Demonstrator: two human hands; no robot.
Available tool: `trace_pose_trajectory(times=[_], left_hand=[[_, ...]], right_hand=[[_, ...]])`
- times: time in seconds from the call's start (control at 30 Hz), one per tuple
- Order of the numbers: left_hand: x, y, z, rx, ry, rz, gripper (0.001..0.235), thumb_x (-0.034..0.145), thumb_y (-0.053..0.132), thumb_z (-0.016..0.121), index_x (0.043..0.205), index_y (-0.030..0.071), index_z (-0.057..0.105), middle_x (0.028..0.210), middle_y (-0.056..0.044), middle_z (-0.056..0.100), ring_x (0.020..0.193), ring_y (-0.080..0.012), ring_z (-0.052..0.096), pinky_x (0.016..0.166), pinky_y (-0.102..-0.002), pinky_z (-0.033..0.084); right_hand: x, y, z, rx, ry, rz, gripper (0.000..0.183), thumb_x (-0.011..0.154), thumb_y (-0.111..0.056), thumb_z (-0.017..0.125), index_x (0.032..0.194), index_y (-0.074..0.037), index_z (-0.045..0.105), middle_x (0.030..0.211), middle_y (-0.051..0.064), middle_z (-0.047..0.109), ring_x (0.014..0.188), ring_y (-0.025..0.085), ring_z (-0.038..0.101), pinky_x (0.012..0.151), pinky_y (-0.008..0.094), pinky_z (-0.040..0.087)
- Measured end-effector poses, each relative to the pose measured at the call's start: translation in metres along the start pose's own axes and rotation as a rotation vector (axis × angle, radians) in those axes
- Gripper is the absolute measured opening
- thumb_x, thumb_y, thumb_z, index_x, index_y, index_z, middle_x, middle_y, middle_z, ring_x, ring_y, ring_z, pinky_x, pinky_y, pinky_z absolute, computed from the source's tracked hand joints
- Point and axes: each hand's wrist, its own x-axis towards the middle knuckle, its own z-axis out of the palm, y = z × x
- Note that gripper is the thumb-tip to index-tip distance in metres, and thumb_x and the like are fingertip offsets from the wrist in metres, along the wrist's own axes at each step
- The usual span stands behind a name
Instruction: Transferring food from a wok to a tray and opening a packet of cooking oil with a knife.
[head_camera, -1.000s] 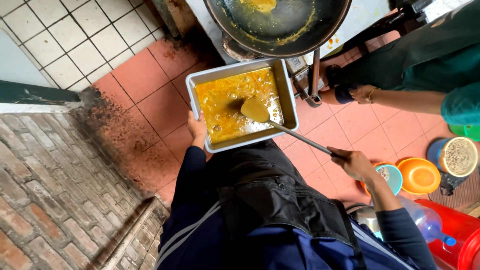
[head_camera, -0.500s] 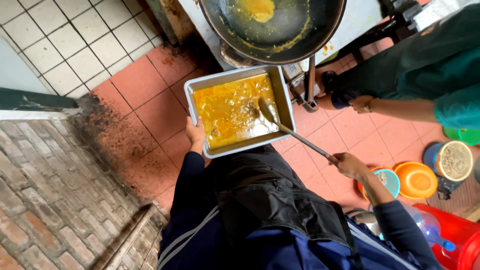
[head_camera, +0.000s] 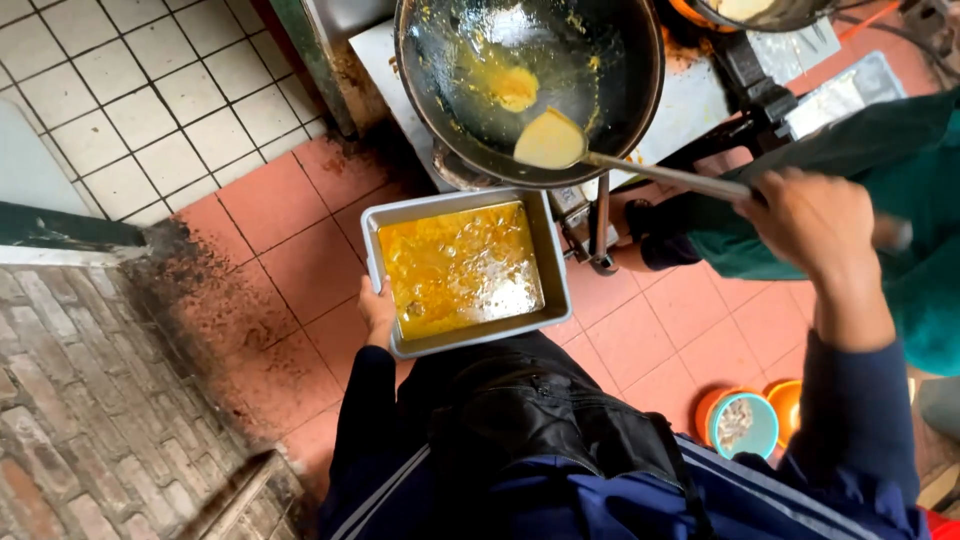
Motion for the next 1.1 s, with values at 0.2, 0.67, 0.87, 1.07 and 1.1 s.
trace_pose_trajectory(times=[0.2,0.67,0.87,1.07,1.1], left_hand=[[-0.006,0.015,-0.007,0.025,0.008,0.003,0.031,0.097,0.030,0.069,0.105,0.004,0.053,0.092,-0.027,0.068,0.090,-0.0526,0.063,0.074,-0.055,0.050],[-0.019,0.021,-0.017,0.019,0.034,0.016,0.030,0.093,0.025,0.072,0.113,0.005,0.062,0.092,-0.024,0.071,0.088,-0.0429,0.071,0.076,-0.049,0.054],[-0.015,0.022,-0.014,0.019,0.028,0.009,0.028,0.095,0.025,0.072,0.110,0.005,0.062,0.093,-0.024,0.071,0.088,-0.0422,0.071,0.076,-0.049,0.054],[-0.017,0.029,-0.021,0.037,-0.008,-0.057,0.028,0.096,0.026,0.071,0.106,0.003,0.060,0.090,-0.025,0.070,0.086,-0.0423,0.070,0.075,-0.049,0.053],[-0.018,0.030,-0.020,0.033,-0.005,-0.056,0.028,0.096,0.026,0.071,0.106,0.003,0.060,0.090,-0.025,0.070,0.086,-0.0423,0.070,0.075,-0.049,0.053]], right_hand=[[0.201,0.015,-0.008,-0.307,-0.182,-0.268,0.026,0.104,-0.041,0.061,0.104,-0.026,0.082,0.090,0.003,0.078,0.083,0.026,0.077,0.063,0.040,0.059],[0.281,-0.007,-0.017,-0.423,-0.360,-0.421,0.017,0.091,-0.013,0.065,0.088,-0.010,0.082,0.088,0.006,0.078,0.079,0.026,0.076,0.063,0.041,0.062],[0.285,-0.039,0.075,-0.341,-0.153,-0.301,0.022,0.097,-0.023,0.061,0.089,-0.015,0.080,0.088,0.005,0.079,0.079,0.025,0.077,0.059,0.042,0.051],[0.289,0.009,0.089,-0.535,0.142,-0.218,0.023,0.103,-0.023,0.062,0.091,-0.015,0.080,0.095,0.008,0.074,0.094,0.024,0.067,0.087,0.042,0.046],[0.297,0.009,0.086,-0.538,0.146,-0.218,0.023,0.103,-0.023,0.062,0.091,-0.015,0.080,0.095,0.008,0.074,0.094,0.024,0.067,0.087,0.042,0.046]])
